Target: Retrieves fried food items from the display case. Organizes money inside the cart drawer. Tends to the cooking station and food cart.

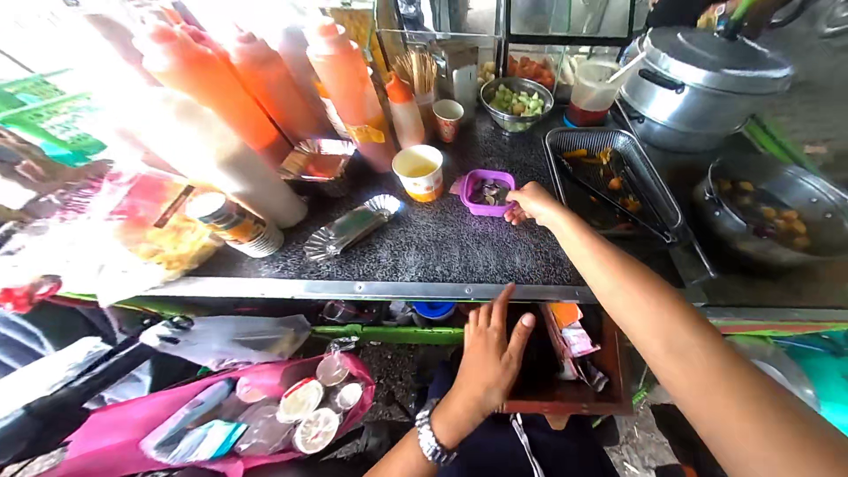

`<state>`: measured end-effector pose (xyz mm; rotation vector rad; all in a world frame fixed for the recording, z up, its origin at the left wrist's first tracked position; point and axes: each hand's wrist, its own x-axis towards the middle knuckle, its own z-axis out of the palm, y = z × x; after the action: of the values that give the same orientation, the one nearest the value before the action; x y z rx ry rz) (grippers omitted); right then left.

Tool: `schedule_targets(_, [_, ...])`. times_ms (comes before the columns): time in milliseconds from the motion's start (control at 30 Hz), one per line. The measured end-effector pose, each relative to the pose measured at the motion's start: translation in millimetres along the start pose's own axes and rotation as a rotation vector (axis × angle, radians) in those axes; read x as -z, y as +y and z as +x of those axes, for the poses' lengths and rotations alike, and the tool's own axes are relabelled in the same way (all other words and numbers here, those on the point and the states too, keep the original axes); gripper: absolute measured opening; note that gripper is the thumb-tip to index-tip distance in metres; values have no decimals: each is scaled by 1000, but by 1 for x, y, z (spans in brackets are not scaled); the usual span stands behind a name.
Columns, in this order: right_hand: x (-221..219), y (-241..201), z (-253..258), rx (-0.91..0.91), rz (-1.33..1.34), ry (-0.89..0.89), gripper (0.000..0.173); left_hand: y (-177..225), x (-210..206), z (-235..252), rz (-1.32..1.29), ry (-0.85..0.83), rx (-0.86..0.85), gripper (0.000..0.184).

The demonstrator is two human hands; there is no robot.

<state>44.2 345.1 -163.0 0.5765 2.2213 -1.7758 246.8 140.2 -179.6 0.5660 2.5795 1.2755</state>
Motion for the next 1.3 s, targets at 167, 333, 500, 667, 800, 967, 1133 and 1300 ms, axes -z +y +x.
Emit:
schedule_targets(167, [24,-21,-1,50,15,45,27,-29,61,77,6,78,46,49])
schedule_targets(333, [38,-48,20,72,80,166,23,-44,67,174,81,216,118,58])
schedule_targets(500, [28,-39,65,12,111,248,32,-23,55,237,181,270,209,82])
schedule_targets(667, [23,-31,67,-74,114,183,46,-14,45,258,266,131,222,68])
schedule_targets(800, [31,-48,30,-5,-381,132,53,-10,45,260,287,-25,158,49])
schedule_targets(967, [17,-25,14,386,-856,-46,59,-16,55,246,265,-69,101,79])
schedule_targets(1133, [-2,8,-4,399,-755,-39,84,-21,49,234,352,-149,58,71])
schedule_targets(1300, [7,21,-29,466,-443,-80,58,-33,41,208,115,6,-48,51])
